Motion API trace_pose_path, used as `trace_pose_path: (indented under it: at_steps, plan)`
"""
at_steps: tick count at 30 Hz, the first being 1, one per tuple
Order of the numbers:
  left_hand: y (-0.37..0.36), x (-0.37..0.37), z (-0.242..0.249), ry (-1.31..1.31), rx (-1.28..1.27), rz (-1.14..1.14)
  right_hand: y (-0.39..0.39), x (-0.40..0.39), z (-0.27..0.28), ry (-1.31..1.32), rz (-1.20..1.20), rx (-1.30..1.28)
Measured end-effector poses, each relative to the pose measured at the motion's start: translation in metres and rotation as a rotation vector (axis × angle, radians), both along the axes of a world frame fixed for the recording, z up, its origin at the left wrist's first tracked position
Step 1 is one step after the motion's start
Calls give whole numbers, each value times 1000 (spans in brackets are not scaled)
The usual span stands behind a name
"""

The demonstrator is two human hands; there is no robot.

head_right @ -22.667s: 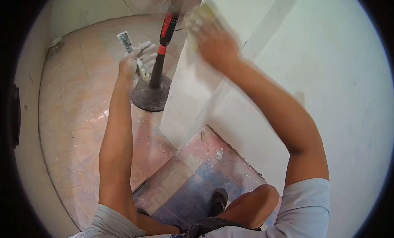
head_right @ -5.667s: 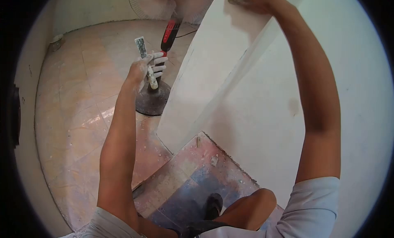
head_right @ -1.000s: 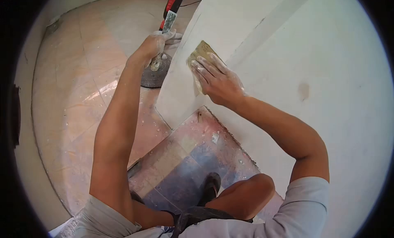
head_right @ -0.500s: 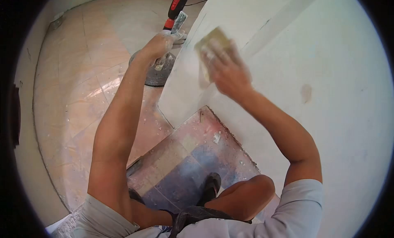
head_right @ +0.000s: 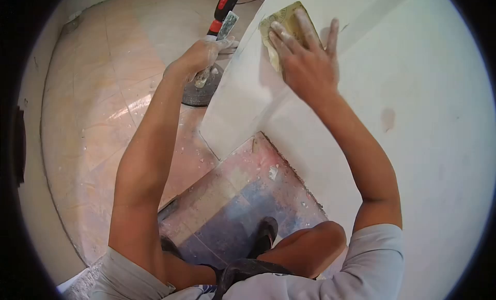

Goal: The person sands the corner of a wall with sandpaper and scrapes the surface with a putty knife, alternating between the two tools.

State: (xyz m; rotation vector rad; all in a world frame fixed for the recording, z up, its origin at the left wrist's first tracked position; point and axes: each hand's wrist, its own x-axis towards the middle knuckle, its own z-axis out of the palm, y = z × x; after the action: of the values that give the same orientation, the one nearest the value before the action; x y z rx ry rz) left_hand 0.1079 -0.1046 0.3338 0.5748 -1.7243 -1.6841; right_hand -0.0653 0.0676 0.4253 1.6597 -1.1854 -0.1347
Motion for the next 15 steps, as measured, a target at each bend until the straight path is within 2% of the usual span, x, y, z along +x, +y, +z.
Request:
trace_pose_path:
  at_steps: [2, 3, 5, 6, 8, 10, 11, 12, 15]
  plan:
    - [4, 6, 4, 2, 13, -26, 4, -14, -37, 174, -28, 173]
    - [-13, -4, -9, 4, 2, -46, 7, -20, -37, 172, -36, 172]
    - [-8, -3, -3, 18, -5, -44, 10, -7, -18, 110, 77, 360]
    - [-4, 0, -3, 32, 1, -35, 8, 7, 7, 170, -92, 212]
    - [-10, -2, -6, -32, 15, -35, 13, 18, 33, 132, -46, -22]
    - [-13, -7, -8, 1, -24, -13, 16, -10, -13, 190, 3, 157]
    - [-12, -7, -7, 2, -28, -17, 27, -23, -41, 170, -19, 347]
    - [-10, -6, -7, 47, -5, -39, 33, -17, -42, 242, 26, 391]
    - [2, 0, -1, 44, 49, -9, 14, -2, 27, 128, -18, 78]
